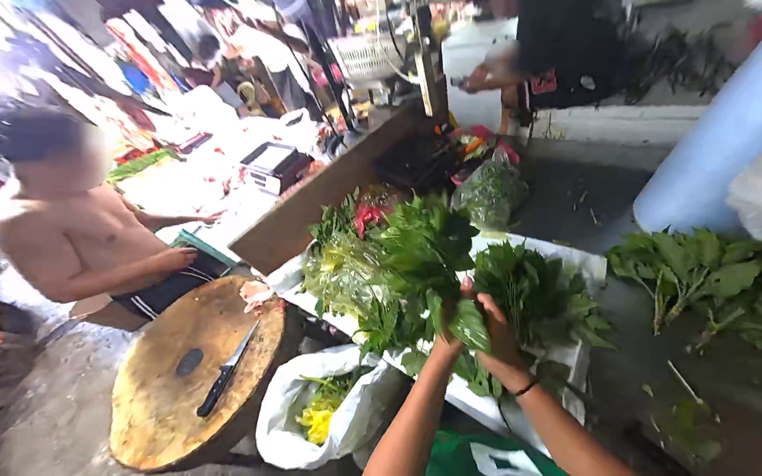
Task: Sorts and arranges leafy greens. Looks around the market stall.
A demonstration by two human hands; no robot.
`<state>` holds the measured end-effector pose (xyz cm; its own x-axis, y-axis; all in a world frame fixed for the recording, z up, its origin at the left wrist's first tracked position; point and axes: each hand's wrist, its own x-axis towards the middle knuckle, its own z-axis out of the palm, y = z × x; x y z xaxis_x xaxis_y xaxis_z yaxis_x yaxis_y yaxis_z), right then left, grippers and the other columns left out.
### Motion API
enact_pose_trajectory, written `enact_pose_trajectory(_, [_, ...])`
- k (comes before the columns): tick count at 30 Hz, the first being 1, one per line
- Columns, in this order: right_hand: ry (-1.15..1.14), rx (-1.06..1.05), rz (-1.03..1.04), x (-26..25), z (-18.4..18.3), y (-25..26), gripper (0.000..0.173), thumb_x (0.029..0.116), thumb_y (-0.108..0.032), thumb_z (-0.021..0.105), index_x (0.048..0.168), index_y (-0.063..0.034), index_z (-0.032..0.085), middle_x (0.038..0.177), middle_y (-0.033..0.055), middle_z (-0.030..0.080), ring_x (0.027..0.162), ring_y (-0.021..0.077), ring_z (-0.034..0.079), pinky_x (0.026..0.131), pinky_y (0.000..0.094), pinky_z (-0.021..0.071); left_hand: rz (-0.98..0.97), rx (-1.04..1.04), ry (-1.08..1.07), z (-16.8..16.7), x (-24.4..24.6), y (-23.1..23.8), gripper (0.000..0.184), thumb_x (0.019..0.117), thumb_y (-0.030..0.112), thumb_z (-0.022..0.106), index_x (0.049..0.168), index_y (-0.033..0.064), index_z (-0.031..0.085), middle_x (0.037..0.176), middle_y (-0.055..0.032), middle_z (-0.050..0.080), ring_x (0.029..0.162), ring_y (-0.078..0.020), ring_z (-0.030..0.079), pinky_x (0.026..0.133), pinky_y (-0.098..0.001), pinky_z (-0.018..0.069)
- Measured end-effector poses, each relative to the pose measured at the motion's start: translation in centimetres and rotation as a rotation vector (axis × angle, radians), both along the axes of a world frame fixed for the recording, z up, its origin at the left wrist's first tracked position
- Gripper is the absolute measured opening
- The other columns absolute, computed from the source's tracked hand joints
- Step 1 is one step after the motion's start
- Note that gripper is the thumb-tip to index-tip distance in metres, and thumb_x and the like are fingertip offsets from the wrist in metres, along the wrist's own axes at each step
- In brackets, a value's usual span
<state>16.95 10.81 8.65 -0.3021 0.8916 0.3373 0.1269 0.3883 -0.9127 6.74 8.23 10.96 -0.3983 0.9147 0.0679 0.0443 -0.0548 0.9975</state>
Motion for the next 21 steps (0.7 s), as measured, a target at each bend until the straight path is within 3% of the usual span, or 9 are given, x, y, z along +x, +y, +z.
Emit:
enact_pose_trajectory(2, [0.137, 0.044, -0.027, -0.1, 0.4, -0.2, 0.045, 0.0912, -0.016, 0.066, 0.132, 0.0045, 0.061, 0.126, 0.0156, 0.065, 0.115, 0.0178, 0.064, 0.1, 0.032, 0.055, -0.07, -0.087, -0.056, 2.1, 0.1, -2.5, 0.053, 0.1057, 0.009, 0.05, 0.153, -0.0063, 0.033, 0.147, -0.0218, 0.051, 0.133, -0.0166, 0.052, 0.113, -0.0335, 0.0435])
enact_pose_trajectory(4, [0.207, 0.1, -0.052, -0.5, 0.1, 0.4, 0.033, 0.0987, -0.016, 0.056, 0.125, 0.0033, 0.065, 0.123, 0.016, 0.065, 0.111, 0.0195, 0.065, 0.093, 0.0326, 0.0574, -0.134, -0.201, -0.124, 3.7, 0.0, -4.7, 0.065, 0.1039, 0.005, 0.049, 0.16, -0.0047, 0.016, 0.158, -0.0231, 0.039, 0.143, -0.0181, 0.043, 0.119, -0.035, 0.0384])
enact_pose_trajectory(6, [0.218, 0.119, -0.053, -0.8, 0.2, 0.4, 0.034, 0.1009, -0.015, 0.055, 0.129, 0.002, 0.064, 0.128, 0.0168, 0.064, 0.115, 0.0215, 0.064, 0.094, 0.0352, 0.0572, -0.119, -0.246, -0.07, 5.2, 0.1, -5.1, 0.062, 0.1034, 0.0, 0.049, 0.158, -0.0082, 0.019, 0.156, -0.0269, 0.039, 0.144, -0.0227, 0.043, 0.119, -0.0361, 0.0357])
enact_pose_trajectory(9, [0.235, -0.008, 0.08, -1.6, 1.6, -0.4, 0.051, 0.0979, -0.011, 0.052, 0.145, 0.0057, 0.044, 0.143, 0.0184, 0.054, 0.127, 0.0221, 0.057, 0.101, 0.036, 0.0545, -0.122, -0.194, -0.047, 4.8, -1.3, -4.8, 0.07, 0.0959, -0.004, 0.056, 0.156, -0.0105, 0.021, 0.153, -0.0287, 0.041, 0.14, -0.0223, 0.046, 0.116, -0.0344, 0.0395])
enact_pose_trajectory(12, [0.239, -0.088, 0.192, -3.3, 3.0, -0.7, 0.05, 0.107, -0.022, 0.046, 0.147, 0.0081, 0.043, 0.144, 0.0175, 0.055, 0.13, 0.0152, 0.056, 0.11, 0.0299, 0.0478, -0.076, -0.207, 0.04, 4.8, -3.0, -4.0, 0.061, 0.0978, 0.0, 0.06, 0.151, -0.0145, 0.032, 0.15, -0.0308, 0.045, 0.141, -0.0273, 0.046, 0.119, -0.0363, 0.0368])
enact_pose_trajectory(15, [0.197, -0.226, 0.217, -5.3, 4.3, -2.3, 0.047, 0.1066, -0.017, 0.045, 0.147, 0.0069, 0.045, 0.144, 0.0167, 0.056, 0.131, 0.0106, 0.055, 0.112, 0.0263, 0.0448, -0.087, -0.121, -0.001, 5.5, -4.9, -5.0, 0.056, 0.1017, 0.005, 0.055, 0.151, -0.0102, 0.034, 0.15, -0.0232, 0.047, 0.139, -0.0151, 0.046, 0.118, -0.0277, 0.0359])
enact_pose_trajectory(16, [0.129, -0.256, 0.206, -5.9, 5.1, -3.3, 0.048, 0.1062, -0.013, 0.044, 0.149, 0.0072, 0.042, 0.145, 0.0174, 0.054, 0.133, 0.0103, 0.053, 0.112, 0.025, 0.0433, -0.069, -0.094, -0.015, 5.4, -5.4, -5.1, 0.057, 0.1003, 0.004, 0.057, 0.15, -0.0115, 0.034, 0.149, -0.0238, 0.048, 0.138, -0.0145, 0.047, 0.117, -0.0265, 0.0365])
enact_pose_trajectory(18, [-0.179, -0.236, 0.185, -6.8, 5.0, -4.4, 0.056, 0.1021, -0.009, 0.054, 0.151, 0.0115, 0.036, 0.152, 0.0253, 0.047, 0.142, 0.0208, 0.047, 0.119, 0.032, 0.0355, -0.036, -0.137, 0.095, 5.3, -6.8, -4.9, 0.061, 0.0944, 0.003, 0.066, 0.146, -0.0157, 0.038, 0.143, -0.0287, 0.053, 0.135, -0.0224, 0.051, 0.116, -0.0318, 0.0385])
enact_pose_trajectory(21, [-0.498, -0.282, 0.237, -7.9, 1.6, -4.1, 0.048, 0.1052, -0.017, 0.053, 0.144, 0.0107, 0.05, 0.145, 0.0273, 0.054, 0.14, 0.0307, 0.05, 0.12, 0.0431, 0.0364, -0.074, -0.273, 0.337, 6.3, -9.3, -4.1, 0.042, 0.0946, 0.015, 0.069, 0.127, -0.0098, 0.061, 0.12, -0.0256, 0.068, 0.117, -0.0312, 0.065, 0.105, -0.048, 0.0485])
